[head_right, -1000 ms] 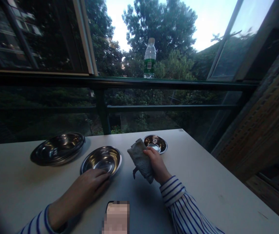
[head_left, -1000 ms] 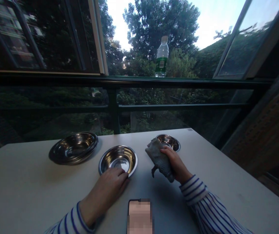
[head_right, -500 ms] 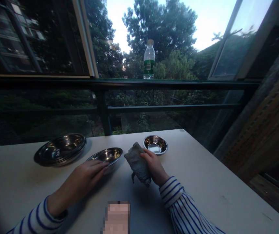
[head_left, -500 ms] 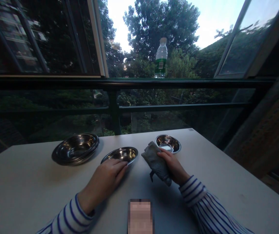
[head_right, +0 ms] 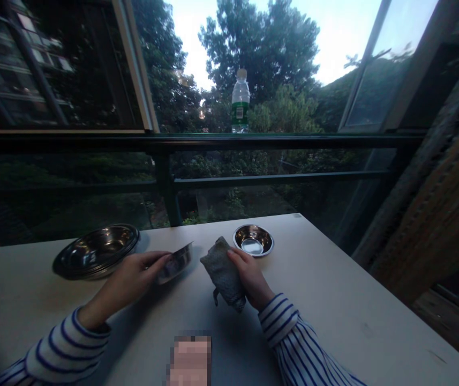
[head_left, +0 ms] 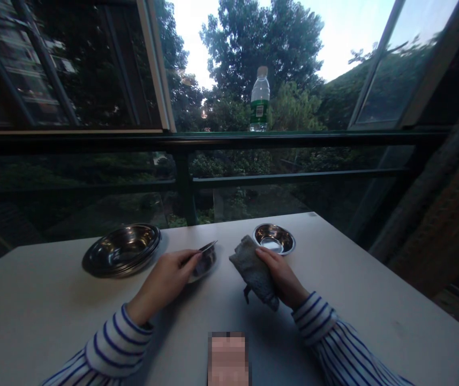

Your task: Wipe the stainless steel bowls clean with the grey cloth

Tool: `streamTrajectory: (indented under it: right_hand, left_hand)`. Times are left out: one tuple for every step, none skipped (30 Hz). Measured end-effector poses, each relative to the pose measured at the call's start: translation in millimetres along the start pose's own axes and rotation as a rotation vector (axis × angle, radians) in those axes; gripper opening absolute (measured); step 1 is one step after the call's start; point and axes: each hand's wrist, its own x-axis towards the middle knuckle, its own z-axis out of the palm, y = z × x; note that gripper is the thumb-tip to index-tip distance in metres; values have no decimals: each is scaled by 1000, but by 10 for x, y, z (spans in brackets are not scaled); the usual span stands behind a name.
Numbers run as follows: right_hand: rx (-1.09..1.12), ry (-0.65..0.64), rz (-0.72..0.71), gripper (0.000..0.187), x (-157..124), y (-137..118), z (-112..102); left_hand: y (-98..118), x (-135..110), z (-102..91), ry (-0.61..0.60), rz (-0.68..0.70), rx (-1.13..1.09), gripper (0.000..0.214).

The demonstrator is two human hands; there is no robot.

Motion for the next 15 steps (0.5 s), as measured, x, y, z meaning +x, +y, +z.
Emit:
streamTrajectory:
  right_hand:
    - [3, 5, 1, 39, -1, -3, 2]
    - [5, 7, 0, 38, -3, -5, 5]
    - [7, 8, -3, 37, -5, -8, 8]
    - [8, 8, -5, 37, -7, -11, 10]
    - [8, 5, -4, 36, -9, -14, 12]
    - [9, 4, -2, 35, -10, -16, 14]
    - [9, 7, 0, 35, -11, -17, 14]
    - [6, 11, 0, 34, -11, -16, 14]
    - [2, 17, -2, 34, -10, -15, 13]
    - [-7, 22, -6, 35, -8, -13, 12]
    - [-17, 28, -12, 35, -7, -11, 12]
    - [-28, 33, -21, 35, -6, -9, 11]
    - [-43, 35, -35, 36, -6, -8, 10]
    - [-63, 36, -53, 37, -6, -9, 10]
    - [-90, 40, -77, 37, -7, -12, 9]
  left_hand:
    - [-1, 19, -7, 6, -18, -23, 26]
    - [0, 38, -14, 18, -39, -40, 25]
    - [2, 56, -21, 29, -61, -57, 25]
    - [6, 74, -28, 36, -83, -76, 25]
    - [11, 90, -34, 40, -102, -99, 24]
    - [19, 103, -40, 49, -120, -125, 24]
    - [28, 113, -45, 66, -141, -152, 23]
    - [37, 119, -49, 86, -167, -180, 22]
    - [46, 123, -52, 107, -200, -210, 21]
    - [55, 124, -52, 121, -241, -247, 22]
    - [64, 123, -50, 125, -287, -296, 23]
    - [72, 121, -45, 117, -331, -360, 25]
    - [82, 118, -37, 103, -371, -439, 26]
    - [92, 116, -27, 88, -403, -530, 26]
    - [106, 114, -14, 69, -426, -624, 26]
